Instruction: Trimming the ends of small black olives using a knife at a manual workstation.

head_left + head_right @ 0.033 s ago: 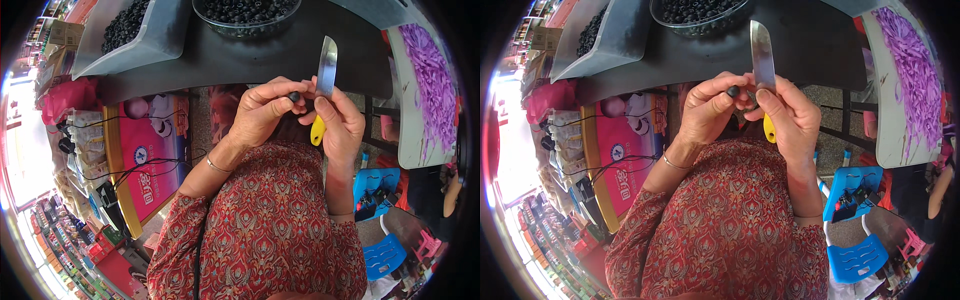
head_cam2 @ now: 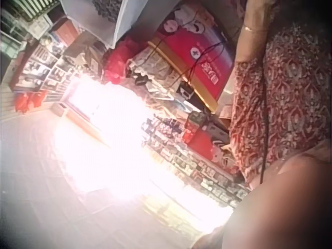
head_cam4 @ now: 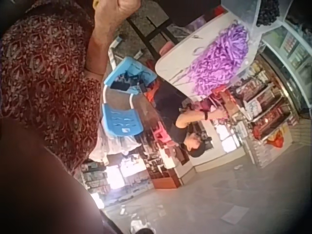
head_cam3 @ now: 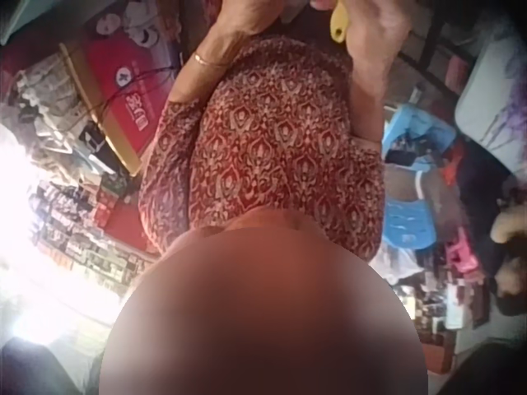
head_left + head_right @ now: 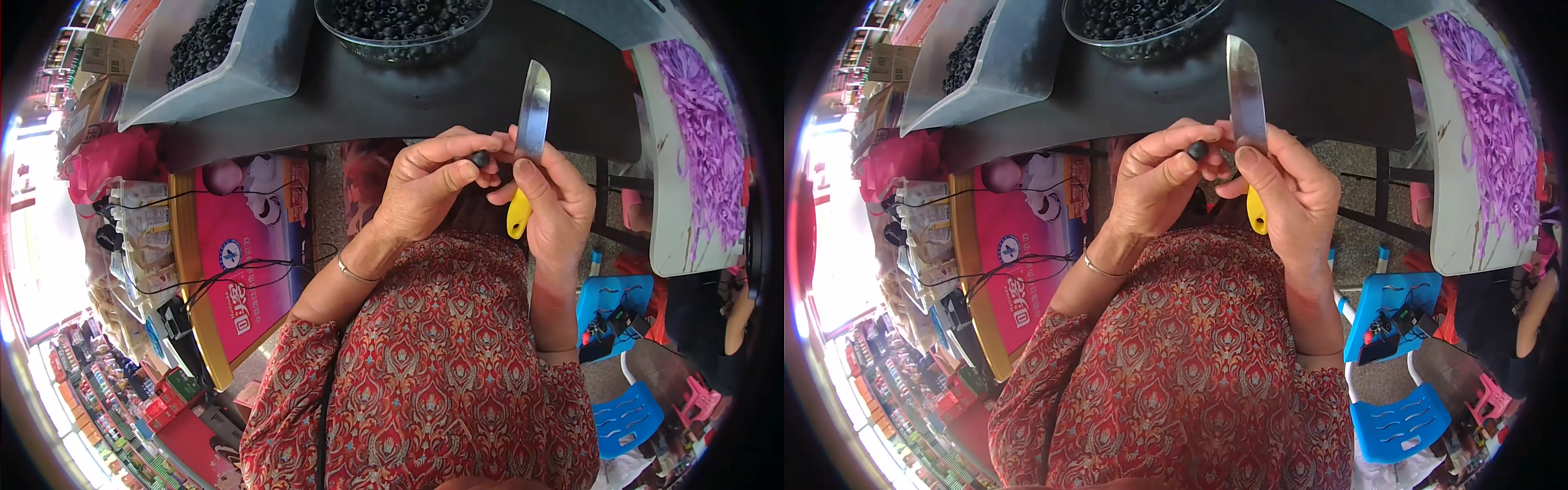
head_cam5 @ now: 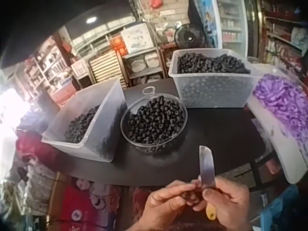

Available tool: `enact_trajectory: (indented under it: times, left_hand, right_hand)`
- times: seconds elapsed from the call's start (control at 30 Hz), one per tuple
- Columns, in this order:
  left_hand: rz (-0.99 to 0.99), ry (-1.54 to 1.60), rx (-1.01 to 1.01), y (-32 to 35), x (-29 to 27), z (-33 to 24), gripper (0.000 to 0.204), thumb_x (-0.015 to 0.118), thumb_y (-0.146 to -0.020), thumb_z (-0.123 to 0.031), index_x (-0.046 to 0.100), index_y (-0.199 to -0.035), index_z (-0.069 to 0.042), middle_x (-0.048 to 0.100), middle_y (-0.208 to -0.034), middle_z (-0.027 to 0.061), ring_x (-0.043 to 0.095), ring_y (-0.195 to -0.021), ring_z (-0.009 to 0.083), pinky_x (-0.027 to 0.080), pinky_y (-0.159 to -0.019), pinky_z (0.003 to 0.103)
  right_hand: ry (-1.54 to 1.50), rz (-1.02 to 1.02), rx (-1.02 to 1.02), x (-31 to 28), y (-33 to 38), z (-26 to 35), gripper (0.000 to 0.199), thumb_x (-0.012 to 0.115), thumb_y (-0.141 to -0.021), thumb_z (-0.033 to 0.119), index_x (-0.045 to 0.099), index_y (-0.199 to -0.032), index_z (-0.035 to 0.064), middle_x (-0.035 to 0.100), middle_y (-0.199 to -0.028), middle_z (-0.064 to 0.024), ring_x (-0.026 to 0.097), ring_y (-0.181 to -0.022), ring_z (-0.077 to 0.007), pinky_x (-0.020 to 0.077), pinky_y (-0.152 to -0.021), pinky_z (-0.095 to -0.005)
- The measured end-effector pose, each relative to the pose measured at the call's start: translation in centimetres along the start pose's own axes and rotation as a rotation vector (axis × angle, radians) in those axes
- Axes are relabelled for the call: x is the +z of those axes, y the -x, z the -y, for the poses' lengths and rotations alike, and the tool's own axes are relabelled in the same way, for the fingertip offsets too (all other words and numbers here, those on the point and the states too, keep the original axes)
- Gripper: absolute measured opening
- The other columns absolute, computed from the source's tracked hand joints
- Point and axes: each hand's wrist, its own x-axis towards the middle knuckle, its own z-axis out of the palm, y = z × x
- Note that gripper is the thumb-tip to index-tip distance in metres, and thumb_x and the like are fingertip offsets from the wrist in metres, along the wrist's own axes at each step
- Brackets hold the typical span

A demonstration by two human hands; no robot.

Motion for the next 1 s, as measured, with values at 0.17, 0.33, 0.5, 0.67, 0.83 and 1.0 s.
enact_trajectory:
  times: [0.17,0.33,0.5,0.67,0.83,1.0]
  left_hand:
    - [-0.003,-0.005,-0.008,0.2,0.0,-0.3,0.029,0.061,-0.086,-0.005,0.062,-0.115,0.002,0.060,-0.111,0.0114,0.058,-0.092,0.0165,0.049,-0.083,0.028]
    - [-0.063,-0.520,0.019,0.3,1.1,-4.1,0.029,0.065,-0.084,-0.008,0.063,-0.110,0.005,0.057,-0.099,0.0094,0.060,-0.085,0.0164,0.048,-0.077,0.026]
    - [-0.081,-1.602,0.784,-2.1,2.7,-14.4,0.027,0.074,-0.071,-0.003,0.069,-0.097,-0.003,0.064,-0.085,0.0077,0.060,-0.074,0.0172,0.048,-0.064,0.026]
    - [-0.362,-2.105,0.862,-5.1,-0.8,-22.9,0.021,0.071,-0.075,-0.007,0.068,-0.096,-0.005,0.062,-0.083,0.0109,0.061,-0.064,0.0241,0.049,-0.058,0.031]
    - [-0.556,-2.482,0.596,-6.7,-4.1,-25.0,0.022,0.069,-0.077,-0.014,0.066,-0.098,-0.007,0.062,-0.084,0.0129,0.062,-0.076,0.0336,0.049,-0.065,0.040]
    - [-0.157,-2.082,0.759,-8.4,-0.6,-18.5,0.014,0.065,-0.076,-0.012,0.067,-0.089,-0.009,0.063,-0.084,0.0111,0.062,-0.080,0.0317,0.050,-0.067,0.040]
  right_hand:
    - [-0.048,-0.013,0.040,0.0,-0.1,-0.2,0.026,0.055,-0.091,0.002,0.057,-0.115,-0.0057,0.063,-0.107,-0.0155,0.064,-0.085,-0.0159,0.0579,-0.064,-0.0251]
    - [-0.074,0.008,0.049,-0.3,-0.2,-0.1,0.028,0.055,-0.091,0.002,0.056,-0.117,-0.0064,0.063,-0.108,-0.0173,0.064,-0.093,-0.0191,0.0580,-0.063,-0.0256]
    - [0.014,-0.041,0.080,-1.7,0.0,-0.1,0.028,0.054,-0.091,0.002,0.056,-0.117,-0.0070,0.064,-0.107,-0.0179,0.064,-0.095,-0.0210,0.0581,-0.063,-0.0271]
    - [0.012,-0.045,0.082,-2.2,0.2,-0.9,0.028,0.055,-0.091,0.003,0.056,-0.117,-0.0070,0.064,-0.105,-0.0171,0.065,-0.093,-0.0202,0.0580,-0.062,-0.0272]
    - [0.000,-0.033,0.103,-2.3,0.5,-1.1,0.027,0.055,-0.091,0.004,0.056,-0.116,-0.0067,0.064,-0.104,-0.0165,0.065,-0.092,-0.0197,0.0579,-0.063,-0.0273]
    - [0.028,-0.065,0.114,-2.8,0.4,-1.3,0.027,0.056,-0.091,0.005,0.057,-0.116,-0.0058,0.065,-0.103,-0.0159,0.065,-0.091,-0.0192,0.0574,-0.063,-0.0268]
